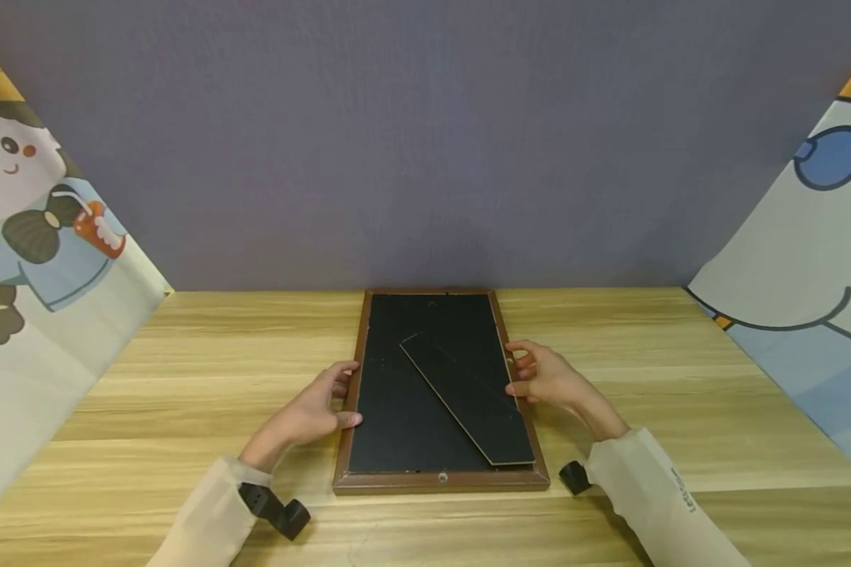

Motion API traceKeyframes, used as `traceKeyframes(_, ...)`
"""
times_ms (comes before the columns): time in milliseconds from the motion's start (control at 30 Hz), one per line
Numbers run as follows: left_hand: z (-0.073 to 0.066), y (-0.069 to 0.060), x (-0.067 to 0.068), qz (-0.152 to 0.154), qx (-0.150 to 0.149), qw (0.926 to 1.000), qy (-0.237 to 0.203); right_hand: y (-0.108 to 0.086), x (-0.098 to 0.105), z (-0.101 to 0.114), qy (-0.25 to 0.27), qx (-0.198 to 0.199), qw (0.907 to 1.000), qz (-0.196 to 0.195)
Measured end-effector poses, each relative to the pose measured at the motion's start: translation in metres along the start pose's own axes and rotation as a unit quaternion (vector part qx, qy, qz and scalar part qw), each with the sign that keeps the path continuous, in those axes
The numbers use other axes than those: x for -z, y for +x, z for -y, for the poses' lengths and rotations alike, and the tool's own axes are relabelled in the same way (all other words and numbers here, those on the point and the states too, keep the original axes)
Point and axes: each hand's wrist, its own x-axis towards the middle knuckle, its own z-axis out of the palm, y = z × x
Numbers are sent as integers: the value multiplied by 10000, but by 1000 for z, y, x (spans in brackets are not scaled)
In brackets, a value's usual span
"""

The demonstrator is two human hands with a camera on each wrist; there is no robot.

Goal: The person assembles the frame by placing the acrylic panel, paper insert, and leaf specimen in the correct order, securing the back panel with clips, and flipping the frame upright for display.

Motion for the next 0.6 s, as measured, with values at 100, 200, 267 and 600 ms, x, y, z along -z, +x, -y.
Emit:
traceKeyframes(100, -1, 1, -1, -39, 13, 10000, 0, 0, 0, 1, -37, -22, 10000, 0)
traceKeyframes(200, -1, 1, -2, -67, 34, 10000, -5, 0, 0, 1, -54, -25, 10000, 4)
traceKeyframes(267, -1, 1, -3, -94, 58, 9999, -10, 0, 0, 1, -63, -17, 10000, 2)
traceKeyframes(600, -4, 1, -6, -163, 233, 9994, 217, 2, -1, 1, -78, -32, 10000, 11)
